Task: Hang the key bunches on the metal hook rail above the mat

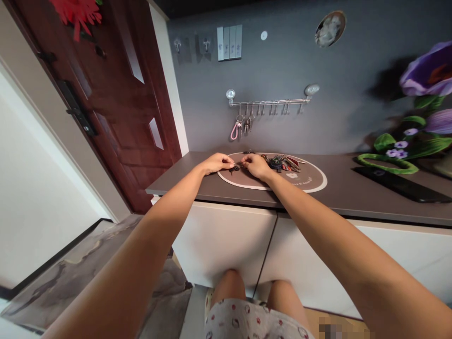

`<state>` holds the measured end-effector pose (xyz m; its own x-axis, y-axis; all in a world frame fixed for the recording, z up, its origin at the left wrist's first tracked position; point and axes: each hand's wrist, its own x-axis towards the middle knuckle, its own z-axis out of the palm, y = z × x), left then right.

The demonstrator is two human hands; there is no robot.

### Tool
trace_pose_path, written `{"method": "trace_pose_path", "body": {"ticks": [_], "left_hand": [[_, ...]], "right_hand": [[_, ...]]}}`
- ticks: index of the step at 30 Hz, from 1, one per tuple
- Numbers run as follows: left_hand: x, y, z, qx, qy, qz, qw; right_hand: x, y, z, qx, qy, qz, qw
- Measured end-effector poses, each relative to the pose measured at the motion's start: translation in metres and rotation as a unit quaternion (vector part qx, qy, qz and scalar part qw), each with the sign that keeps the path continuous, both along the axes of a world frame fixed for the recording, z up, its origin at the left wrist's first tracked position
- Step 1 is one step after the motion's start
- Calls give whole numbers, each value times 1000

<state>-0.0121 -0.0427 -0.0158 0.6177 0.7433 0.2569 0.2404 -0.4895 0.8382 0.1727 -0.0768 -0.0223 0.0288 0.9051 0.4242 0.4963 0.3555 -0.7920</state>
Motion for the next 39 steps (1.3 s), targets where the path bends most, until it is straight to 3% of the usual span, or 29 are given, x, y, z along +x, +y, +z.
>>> {"method": "trace_pose_path", "body": {"ticks": [9,19,31,39], "left_hand": [[4,-2,1,-48,-94,7,994],[6,3,-1,-134,-220,19,966],[8,-2,1,-154,-233,6,960],[11,-5,1,-164,-219,-7,962]], "right_hand": [[-2,-1,-1,-3,23,37,999],[-7,-10,4,12,93,105,990],[-8,-12,4,-2,141,131,981],[-5,-14,6,23,77,157,984]]}}
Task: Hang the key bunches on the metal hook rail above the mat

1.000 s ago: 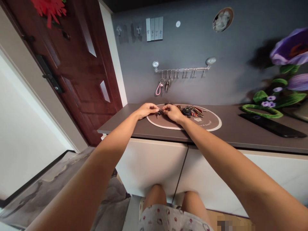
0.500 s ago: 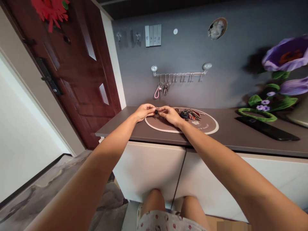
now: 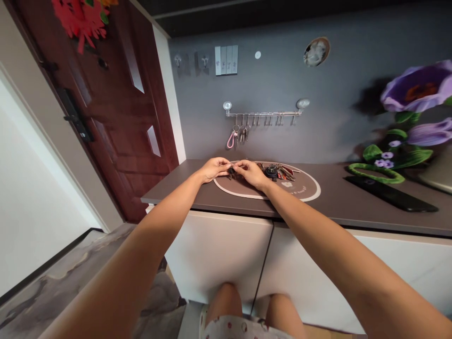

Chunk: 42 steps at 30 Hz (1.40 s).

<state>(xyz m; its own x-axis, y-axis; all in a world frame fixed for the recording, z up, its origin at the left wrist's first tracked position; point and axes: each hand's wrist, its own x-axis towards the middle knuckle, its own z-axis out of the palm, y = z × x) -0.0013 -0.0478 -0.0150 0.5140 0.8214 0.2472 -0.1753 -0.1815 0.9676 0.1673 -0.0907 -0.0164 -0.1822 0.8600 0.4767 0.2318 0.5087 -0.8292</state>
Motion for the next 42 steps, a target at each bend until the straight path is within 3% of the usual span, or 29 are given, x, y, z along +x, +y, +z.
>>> {"method": "trace_pose_path", "body": {"ticks": [8,15,21,28,34,38,42], "left_hand": [[2,-1,-1,-7,7,-12,1000],[11,-5,4,-24,15,24,999],[21,1,15,1,26,45,999],[50,16,35,-27,29,176,984],[86,22,44,-19,27,244,969],[98,36,37,24,44,280,959],[94,56,17,112,86,296,945]], "right_hand": [[2,2,-2,31,-20,-25,999],[4,1,-1,44,-20,-79,996],[10,15,4,46,16,-126,991],[29,40,42,36,82,-184,979],[39,58,79,12,167,-208,964],[40,71,94,8,197,-223,955],[40,82,103,-3,220,-237,946]]}}
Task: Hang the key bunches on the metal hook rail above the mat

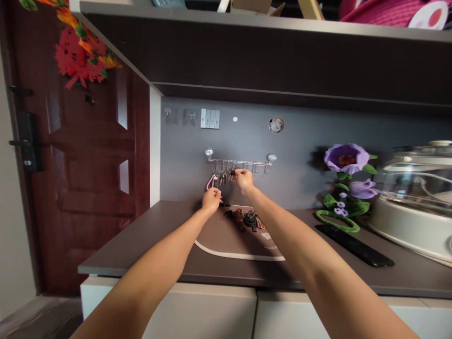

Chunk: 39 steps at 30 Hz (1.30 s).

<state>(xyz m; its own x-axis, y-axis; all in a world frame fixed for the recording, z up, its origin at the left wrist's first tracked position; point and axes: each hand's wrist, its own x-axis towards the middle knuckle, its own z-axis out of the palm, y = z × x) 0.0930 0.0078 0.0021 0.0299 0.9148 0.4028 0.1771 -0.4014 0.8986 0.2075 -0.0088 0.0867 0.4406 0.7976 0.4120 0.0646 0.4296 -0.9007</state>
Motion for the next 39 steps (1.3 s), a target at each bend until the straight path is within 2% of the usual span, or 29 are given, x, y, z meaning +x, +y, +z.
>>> {"method": "trace_pose_path", "body": {"ticks": [5,12,18,24,31,39], "left_hand": [[-9,12,-19,55,71,-17,996],[-11,10,-20,72,113,-13,991],[-15,10,-21,91,157,-1,983],[-18,11,-21,101,185,23,977],[-20,10,-22,77,191,21,978],[-21,0,-20,48,201,7,978]], "right_hand": [[0,13,5,-17,12,-17,1000],[3,24,5,-37,12,-45,998],[4,24,2,-47,22,-38,998],[7,22,-4,-54,32,-12,998],[13,15,-13,-57,31,35,997],[21,-9,-31,-77,19,87,993]]}}
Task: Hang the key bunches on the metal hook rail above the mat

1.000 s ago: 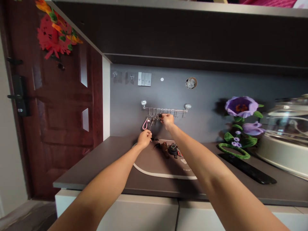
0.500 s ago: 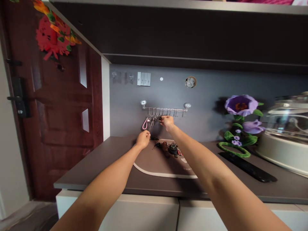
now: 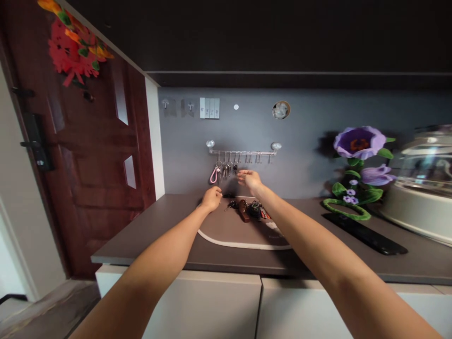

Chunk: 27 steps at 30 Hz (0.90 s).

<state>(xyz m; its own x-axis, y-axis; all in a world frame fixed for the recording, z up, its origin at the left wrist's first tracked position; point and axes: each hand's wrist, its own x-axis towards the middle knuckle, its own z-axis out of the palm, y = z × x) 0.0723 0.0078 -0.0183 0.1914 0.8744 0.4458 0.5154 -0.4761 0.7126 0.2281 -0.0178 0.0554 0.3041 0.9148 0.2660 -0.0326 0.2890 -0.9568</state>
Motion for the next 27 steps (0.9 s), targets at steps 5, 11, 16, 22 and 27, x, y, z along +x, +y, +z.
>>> {"method": "trace_pose_path", "body": {"ticks": [5,11,16,22,27], "left_hand": [[1,1,0,40,45,21,998],[5,12,6,45,137,20,989],[11,26,7,48,208,9,977],[19,39,0,51,212,-10,976],[18,42,-6,91,245,-25,965]], "right_hand": [[2,-19,-20,-6,-15,-6,1000],[12,-30,-43,-19,-83,-25,996],[20,-24,-53,-16,-131,-10,991],[20,-20,-56,-15,-140,-3,990],[16,-19,-55,-15,-192,4,981]]}}
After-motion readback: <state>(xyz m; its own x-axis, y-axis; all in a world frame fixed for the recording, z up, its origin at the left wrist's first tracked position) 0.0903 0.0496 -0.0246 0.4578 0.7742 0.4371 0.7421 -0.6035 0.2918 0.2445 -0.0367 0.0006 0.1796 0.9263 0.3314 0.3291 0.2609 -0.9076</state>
